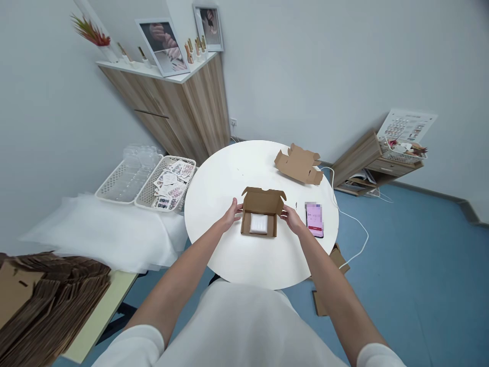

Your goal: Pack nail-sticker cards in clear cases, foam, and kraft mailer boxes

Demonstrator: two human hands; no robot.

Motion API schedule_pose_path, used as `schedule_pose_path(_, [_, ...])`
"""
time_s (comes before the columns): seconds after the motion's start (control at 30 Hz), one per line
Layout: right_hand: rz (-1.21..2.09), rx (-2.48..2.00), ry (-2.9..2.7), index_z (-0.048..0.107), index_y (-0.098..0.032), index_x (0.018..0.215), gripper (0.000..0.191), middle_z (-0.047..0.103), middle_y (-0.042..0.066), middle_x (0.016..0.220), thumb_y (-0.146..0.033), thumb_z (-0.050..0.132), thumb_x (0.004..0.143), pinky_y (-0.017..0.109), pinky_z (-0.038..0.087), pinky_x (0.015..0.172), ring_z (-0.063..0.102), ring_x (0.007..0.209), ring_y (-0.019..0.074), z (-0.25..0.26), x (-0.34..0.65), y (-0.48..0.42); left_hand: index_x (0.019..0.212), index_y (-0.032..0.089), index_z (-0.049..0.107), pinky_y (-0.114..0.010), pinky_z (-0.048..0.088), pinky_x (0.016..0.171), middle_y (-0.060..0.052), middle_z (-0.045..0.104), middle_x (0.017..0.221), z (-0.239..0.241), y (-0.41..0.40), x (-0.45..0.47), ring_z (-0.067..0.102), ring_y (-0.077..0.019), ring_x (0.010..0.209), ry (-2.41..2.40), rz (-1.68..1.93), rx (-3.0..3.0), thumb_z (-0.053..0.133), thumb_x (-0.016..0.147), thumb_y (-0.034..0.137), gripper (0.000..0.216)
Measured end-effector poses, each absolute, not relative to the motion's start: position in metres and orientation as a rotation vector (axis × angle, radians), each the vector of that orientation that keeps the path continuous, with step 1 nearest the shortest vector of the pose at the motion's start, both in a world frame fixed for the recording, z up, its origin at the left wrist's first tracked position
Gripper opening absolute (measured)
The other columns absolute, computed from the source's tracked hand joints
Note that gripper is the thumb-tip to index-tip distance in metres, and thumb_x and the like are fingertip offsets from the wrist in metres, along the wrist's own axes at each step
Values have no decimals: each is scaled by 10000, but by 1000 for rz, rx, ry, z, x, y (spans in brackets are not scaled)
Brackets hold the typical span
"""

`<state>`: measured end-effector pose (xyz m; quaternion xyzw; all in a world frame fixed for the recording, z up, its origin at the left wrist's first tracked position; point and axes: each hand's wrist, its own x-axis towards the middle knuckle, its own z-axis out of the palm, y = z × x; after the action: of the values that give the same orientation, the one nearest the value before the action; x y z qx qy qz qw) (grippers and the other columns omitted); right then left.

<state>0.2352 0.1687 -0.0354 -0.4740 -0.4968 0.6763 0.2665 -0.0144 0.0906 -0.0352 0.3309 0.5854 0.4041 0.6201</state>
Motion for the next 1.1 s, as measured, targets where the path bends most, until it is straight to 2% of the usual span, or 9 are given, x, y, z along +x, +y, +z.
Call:
schedule_pose_path(0.1, [1844, -1260, -1383, 601, -214, 804, 241, 575, 4, 833, -292, 391, 716, 245, 404, 679, 486, 675, 108, -31, 238, 162, 1032, 240, 600, -331, 418, 782, -65, 573, 1075, -38, 89, -16, 504, -194, 956, 1388, 884, 745, 104, 739, 688, 730])
schedule_pose_path(0.2, [1918, -1259, -1382, 595, -226, 956, 315, 574, 9, 848, -280, 389, 724, 254, 413, 724, 514, 683, 108, -29, 243, 157, 1128, 224, 535, -325, 408, 794, -65, 557, 1097, -34, 86, -22, 509, -188, 946, 1380, 792, 759, 57, 746, 673, 758])
schedule_pose_path(0.37, [2004, -1365, -1321, 532, -235, 1126, 424, 575, 42, 959, -429, 371, 786, 295, 411, 812, 575, 827, 155, -30, 254, 145, 1273, 274, 344, -350, 390, 813, -64, 491, 1193, -27, 74, -32, 472, -217, 1046, 1309, 588, 802, 8, 749, 658, 732])
schedule_pose_path(0.5, [2063, -1388, -1363, 561, -243, 1092, 444, 578, 50, 1032, -506, 365, 794, 327, 416, 839, 580, 868, 177, -29, 260, 129, 1223, 299, 411, -334, 416, 753, -70, 468, 1210, -25, 62, -29, 494, -225, 1002, 1322, 493, 789, 116, 736, 689, 691])
schedule_pose_path(0.6, [2083, -1368, -1383, 546, -255, 1103, 409, 559, 50, 1093, -458, 493, 753, 324, 447, 803, 572, 887, 180, -29, 260, 113, 1177, 276, 465, -296, 435, 700, -76, 499, 1164, -27, 52, -17, 532, -202, 913, 1334, 466, 844, 319, 727, 655, 607])
schedule_pose_path(0.73, [1927, -1465, -1395, 488, -237, 1148, 480, 537, 71, 1084, -358, 588, 694, 298, 487, 705, 573, 857, 171, -40, 257, 87, 1220, 239, 409, -263, 447, 668, -97, 483, 1169, -39, 36, 2, 538, -188, 905, 1515, 555, 973, 544, 700, 467, 583])
schedule_pose_path(0.9, [1528, -1721, -1502, 435, -208, 1187, 550, 521, 78, 1044, -364, 564, 676, 280, 486, 598, 578, 688, 139, -71, 252, 53, 1261, 179, 336, -285, 437, 720, -125, 486, 1148, -62, 12, 13, 550, -195, 901, 1826, 538, 1164, 567, 691, 384, 649])
schedule_pose_path(1.0, [1308, -1774, -1613, 436, -203, 1183, 552, 534, 61, 992, -348, 553, 663, 286, 474, 612, 559, 621, 121, -87, 245, 33, 1265, 133, 315, -302, 426, 750, -150, 466, 1168, -75, -2, 12, 544, -205, 924, 1907, 495, 1275, 546, 704, 372, 651])
schedule_pose_path(1.1, [1278, -1733, -1668, 438, -181, 1174, 524, 555, 54, 934, -336, 520, 681, 296, 468, 662, 565, 655, 135, -94, 236, 14, 1239, 117, 347, -322, 413, 787, -151, 475, 1165, -82, -14, 10, 512, -223, 996, 1960, 490, 1333, 499, 735, 354, 577])
